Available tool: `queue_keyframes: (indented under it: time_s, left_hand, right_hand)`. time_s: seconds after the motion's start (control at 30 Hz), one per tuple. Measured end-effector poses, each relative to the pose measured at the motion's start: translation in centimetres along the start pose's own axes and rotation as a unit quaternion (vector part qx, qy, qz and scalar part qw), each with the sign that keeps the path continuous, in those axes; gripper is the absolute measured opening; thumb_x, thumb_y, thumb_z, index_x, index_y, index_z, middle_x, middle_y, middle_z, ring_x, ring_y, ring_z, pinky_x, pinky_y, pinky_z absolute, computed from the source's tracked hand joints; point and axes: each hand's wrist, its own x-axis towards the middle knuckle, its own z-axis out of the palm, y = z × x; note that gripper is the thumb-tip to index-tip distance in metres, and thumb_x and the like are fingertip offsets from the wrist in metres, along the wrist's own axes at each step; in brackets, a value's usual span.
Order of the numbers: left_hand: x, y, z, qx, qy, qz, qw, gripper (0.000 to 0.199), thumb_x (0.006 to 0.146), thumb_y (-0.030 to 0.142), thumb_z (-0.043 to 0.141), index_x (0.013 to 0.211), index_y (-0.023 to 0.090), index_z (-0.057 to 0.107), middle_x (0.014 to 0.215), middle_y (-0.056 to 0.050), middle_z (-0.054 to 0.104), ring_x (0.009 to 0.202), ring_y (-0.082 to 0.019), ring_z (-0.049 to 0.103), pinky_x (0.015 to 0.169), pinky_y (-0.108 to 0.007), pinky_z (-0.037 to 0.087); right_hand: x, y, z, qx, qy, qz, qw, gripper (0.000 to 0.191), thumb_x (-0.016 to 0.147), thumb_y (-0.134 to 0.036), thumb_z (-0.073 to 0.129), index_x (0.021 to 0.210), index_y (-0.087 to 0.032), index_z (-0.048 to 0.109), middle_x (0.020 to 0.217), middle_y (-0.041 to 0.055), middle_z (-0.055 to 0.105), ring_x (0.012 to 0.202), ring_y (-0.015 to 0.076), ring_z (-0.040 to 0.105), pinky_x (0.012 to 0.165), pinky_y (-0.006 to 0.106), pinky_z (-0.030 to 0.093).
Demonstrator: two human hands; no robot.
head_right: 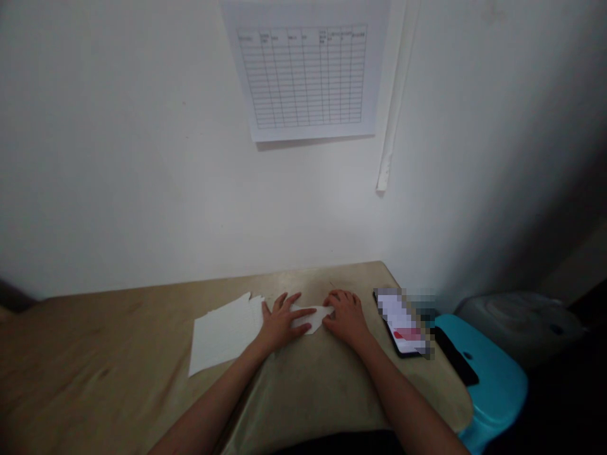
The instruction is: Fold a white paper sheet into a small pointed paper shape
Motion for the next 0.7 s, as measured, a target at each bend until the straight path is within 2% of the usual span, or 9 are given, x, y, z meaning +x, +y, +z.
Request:
queue_keyframes:
  time_s: [0.2,0.37,0.7]
  left_hand:
    - [-0.1,0.0,-0.1,0.004,-0.003,-0.002,1.000,0.045,0.084,0.064,0.061,0.128,0.062,0.054,0.161,0.005,0.032,0.150,-0.041,0.015,0.107,-0.081,-0.003]
    - [-0.1,0.2,-0.3,0.006,-0.005,-0.003,1.000,0.043,0.085,0.064,0.060,0.128,0.064,0.053,0.161,0.006,0.033,0.150,-0.041,0.016,0.107,-0.082,0.000]
    - [0.1,0.0,0.0,0.007,-0.002,-0.001,1.000,0.044,0.084,0.065,0.060,0.128,0.063,0.053,0.161,0.005,0.033,0.150,-0.042,0.017,0.106,-0.083,-0.002]
  right_hand:
    - [0.2,0.3,-0.1,0.003,0.002,-0.016,1.000,0.030,0.074,-0.022,0.063,0.103,-0.027,0.068,0.128,0.0049,0.060,0.123,0.0259,0.047,0.110,0.042,0.026]
    - [0.5,0.7,-0.1,0.004,0.011,-0.014,1.000,0.028,0.075,-0.014,0.058,0.099,-0.026,0.068,0.123,0.0037,0.062,0.119,0.0238,0.049,0.106,0.041,0.030]
    - [1.3,2.4,0.1,0.022,-0.009,-0.031,0.999,0.039,0.076,-0.004,0.049,0.097,-0.027,0.072,0.124,0.0012,0.064,0.121,0.0215,0.050,0.106,0.041,0.031]
